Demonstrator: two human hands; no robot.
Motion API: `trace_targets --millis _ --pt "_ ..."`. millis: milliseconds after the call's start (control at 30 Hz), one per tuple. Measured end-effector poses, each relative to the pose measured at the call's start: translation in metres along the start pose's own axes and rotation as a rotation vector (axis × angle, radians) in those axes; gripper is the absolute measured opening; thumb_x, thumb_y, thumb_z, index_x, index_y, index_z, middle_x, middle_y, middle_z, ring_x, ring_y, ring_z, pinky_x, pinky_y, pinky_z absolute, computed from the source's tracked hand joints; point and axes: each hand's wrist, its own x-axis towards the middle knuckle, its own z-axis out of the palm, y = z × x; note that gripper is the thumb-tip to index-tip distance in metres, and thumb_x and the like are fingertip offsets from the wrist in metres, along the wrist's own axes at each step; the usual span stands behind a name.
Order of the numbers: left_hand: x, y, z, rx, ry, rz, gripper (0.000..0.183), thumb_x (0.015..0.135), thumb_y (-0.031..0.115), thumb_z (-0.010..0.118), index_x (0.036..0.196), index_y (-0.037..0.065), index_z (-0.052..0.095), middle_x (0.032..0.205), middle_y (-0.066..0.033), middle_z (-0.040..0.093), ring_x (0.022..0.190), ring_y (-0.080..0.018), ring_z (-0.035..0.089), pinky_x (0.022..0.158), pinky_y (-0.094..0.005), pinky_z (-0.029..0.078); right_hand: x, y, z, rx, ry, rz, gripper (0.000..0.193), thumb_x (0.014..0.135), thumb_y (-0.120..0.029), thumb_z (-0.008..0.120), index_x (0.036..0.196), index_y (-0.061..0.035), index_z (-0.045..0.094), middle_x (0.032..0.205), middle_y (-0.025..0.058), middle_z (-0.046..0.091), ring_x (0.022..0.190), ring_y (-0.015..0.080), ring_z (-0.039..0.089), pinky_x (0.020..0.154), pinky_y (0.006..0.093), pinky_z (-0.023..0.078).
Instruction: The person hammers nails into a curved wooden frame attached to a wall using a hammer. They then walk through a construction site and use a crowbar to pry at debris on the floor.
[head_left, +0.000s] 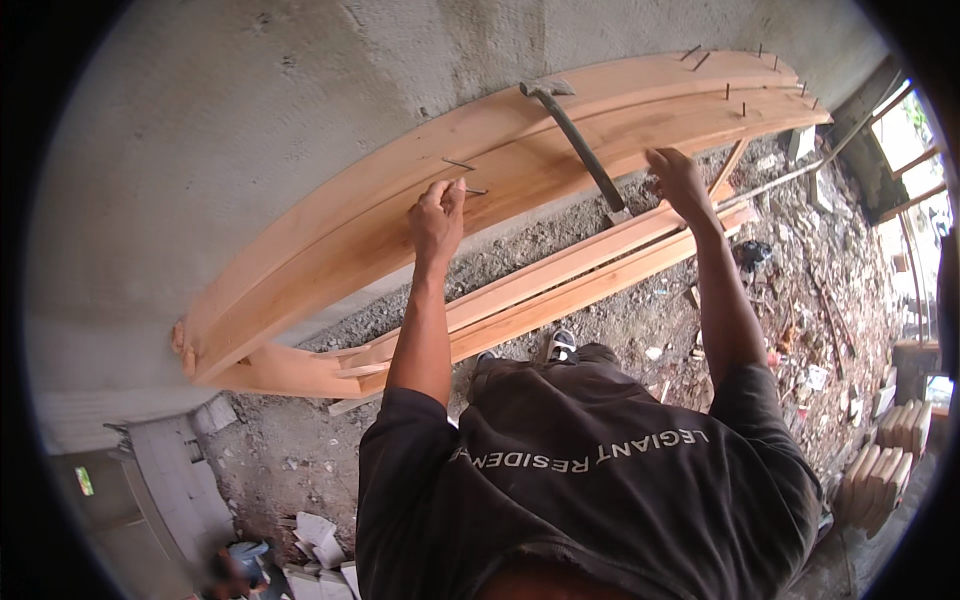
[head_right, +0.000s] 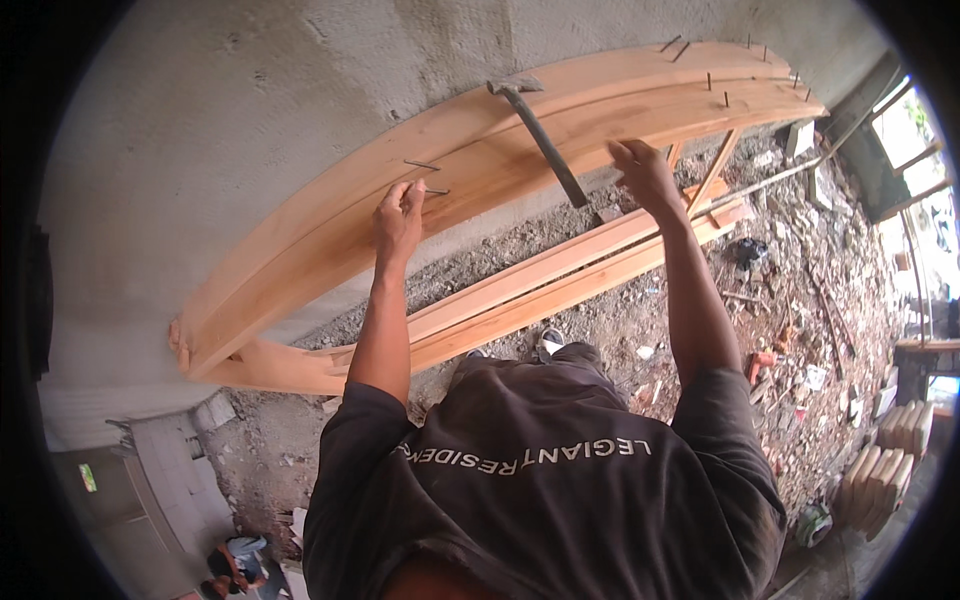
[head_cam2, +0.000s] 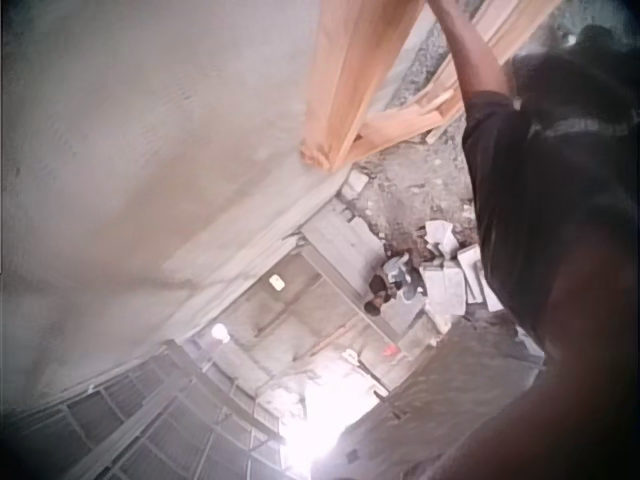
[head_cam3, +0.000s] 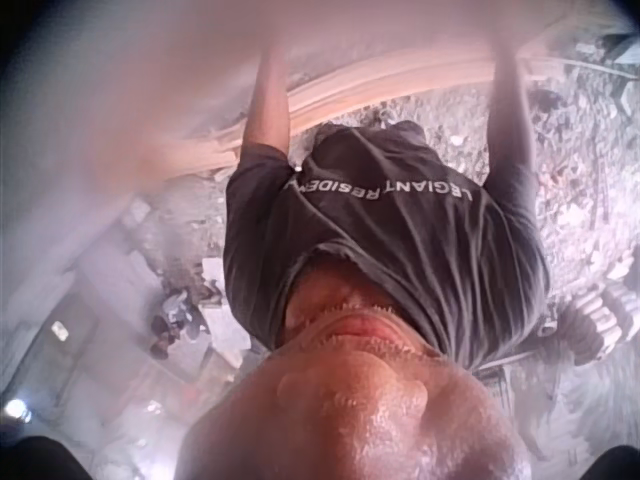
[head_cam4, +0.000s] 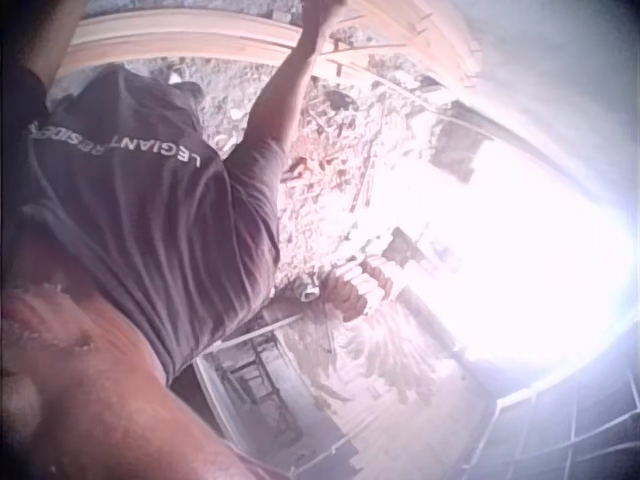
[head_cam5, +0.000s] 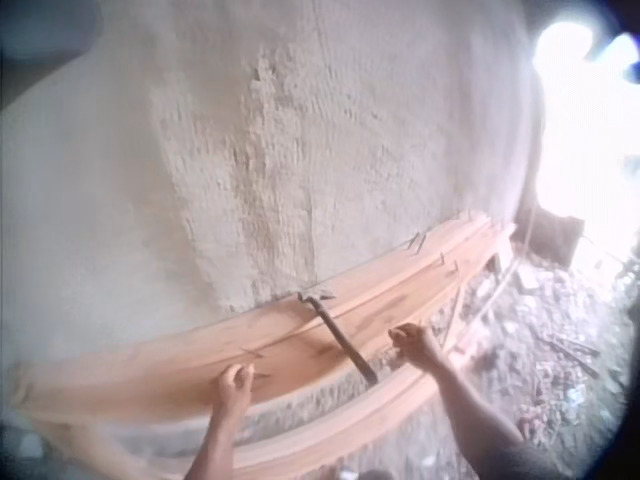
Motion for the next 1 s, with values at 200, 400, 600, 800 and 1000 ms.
trace_targets --millis 200,400,600,800,1000 --pt "0.001 0.005 0.008 -0.017 -0.019 0.104 0.032 0.087 0.033 0.056 0.090 0.002 0.063 0.078 -0.0149 0.065 0.071 -0.0269 0.063 0.063 -0.0355 0.048 -0.120 0.300 -0.037 -0.399 0.057 0.373 0.030 0.084 -0.033 0.056 0.090 -0.0039 0.062 0.063 0.0086 0.057 0.052 0.0208 0.056 0.052 0.0346 0.047" --pt "-0.001 -0.005 -0.002 -0.035 -0.063 0.048 0.031 0.088 0.031 0.053 0.089 0.002 0.062 0.081 -0.0162 0.064 0.076 -0.0321 0.062 0.065 -0.0386 0.047 -0.364 0.340 0.061 -0.586 -0.339 0.841 0.033 0.083 -0.030 0.052 0.086 0.0011 0.063 0.077 0.0215 0.063 0.075 0.0332 0.063 0.062 0.0436 0.049" --pt "0.003 -0.008 0.008 0.027 -0.098 0.162 0.030 0.088 0.028 0.052 0.090 0.000 0.061 0.084 -0.0194 0.063 0.078 -0.0366 0.060 0.066 -0.0404 0.046 -0.431 0.286 0.140 0.090 0.098 1.351 0.039 0.084 -0.031 0.057 0.068 0.0043 0.060 0.061 0.0123 0.060 0.055 0.0227 0.062 0.060 0.0372 0.051" --pt "0.015 -0.014 -0.008 -0.276 -0.272 0.085 0.036 0.088 0.028 0.055 0.100 -0.006 0.057 0.090 -0.0192 0.062 0.087 -0.0288 0.061 0.075 -0.0346 0.047 -0.372 0.299 0.182 0.106 0.404 0.778 0.031 0.087 -0.027 0.054 0.077 0.0025 0.059 0.063 0.0081 0.059 0.049 0.0170 0.057 0.048 0.0323 0.046" --pt "0.018 -0.019 -0.034 -0.106 -0.401 0.249 0.045 0.085 0.035 0.057 0.103 -0.006 0.055 0.105 -0.0217 0.058 0.102 -0.0314 0.056 0.086 -0.0382 0.044 -0.407 0.232 0.213 0.207 0.436 0.930 0.037 0.084 -0.034 0.053 0.085 0.0019 0.062 0.078 0.0204 0.063 0.076 0.0313 0.062 0.070 0.0397 0.047"
